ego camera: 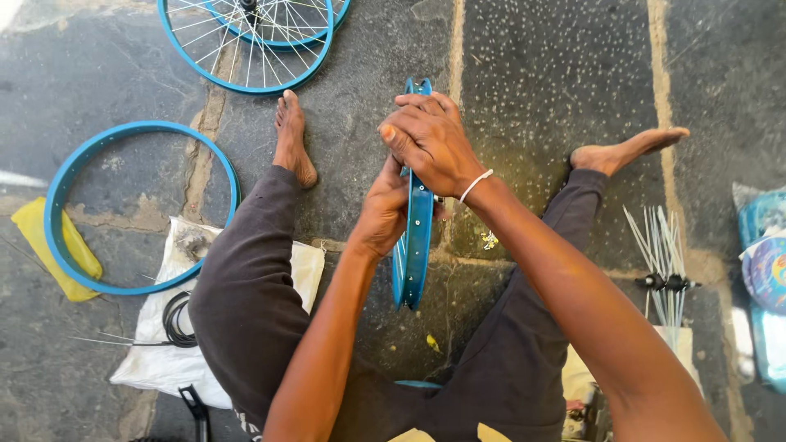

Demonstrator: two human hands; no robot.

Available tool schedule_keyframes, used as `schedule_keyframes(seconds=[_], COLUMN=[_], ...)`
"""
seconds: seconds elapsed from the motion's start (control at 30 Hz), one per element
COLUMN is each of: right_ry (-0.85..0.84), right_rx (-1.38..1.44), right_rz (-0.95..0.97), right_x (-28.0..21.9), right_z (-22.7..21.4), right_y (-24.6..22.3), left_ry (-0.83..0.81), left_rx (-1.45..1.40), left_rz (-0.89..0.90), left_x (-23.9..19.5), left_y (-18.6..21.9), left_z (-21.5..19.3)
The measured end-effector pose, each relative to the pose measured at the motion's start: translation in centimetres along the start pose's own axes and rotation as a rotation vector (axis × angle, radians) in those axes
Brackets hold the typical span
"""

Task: The person sits on the ground and assembles a bicycle wheel by inserting metal spokes into the blue rim and hub. They use their hands to thread the spokes and secure them with small nuts, occasionally picking up additional spokes from a pile on the floor.

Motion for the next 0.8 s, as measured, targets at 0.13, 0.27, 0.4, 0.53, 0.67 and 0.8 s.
schedule_keyframes(seconds=[0.13,0.27,0.4,0.53,0.67,0.8], right_ry=[0.067,0.082,0.068,0.106,0.073,0.084], right_rx=[0.049,0.055,0.030,0.074,0.049,0.037], right_rz=[0.029,0.046,0.059,0.063,0.085,0.082], right_x=[-0.2,-0.7,-1.2,-0.7,-0.8,-0.3], right_z=[-0.4,-0.6,0.0,0.0,0.2,-0.6], right_y=[1.1,1.4,2.1,1.8,2.8,2.3], left_ry=[0.089,-0.003,-0.048,-0.051,0.002,0.009], left_rx=[-0.076,-0.055,-0.120,-0.218,-0.123,0.038], left_rz=[0.010,-0.024,0.007,0.116,0.057,0.026], left_x=[0.5,0.2,-0.1,0.1,0.2,1.0], left_y=[-0.9,-1.0,-1.5,-0.6,-0.6,0.0], left_z=[-1.6,-0.7,-1.2,-0.8,-1.2,-0.1])
Point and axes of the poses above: each hand's wrist, its own x-axis towards the middle knuckle, its own z-axis out of the palm, y = z × x, the point moved 9 cm from there along x, towards the middle knuckle, and after that the axes turned 9 degrees about x, right-handed, at the moved point
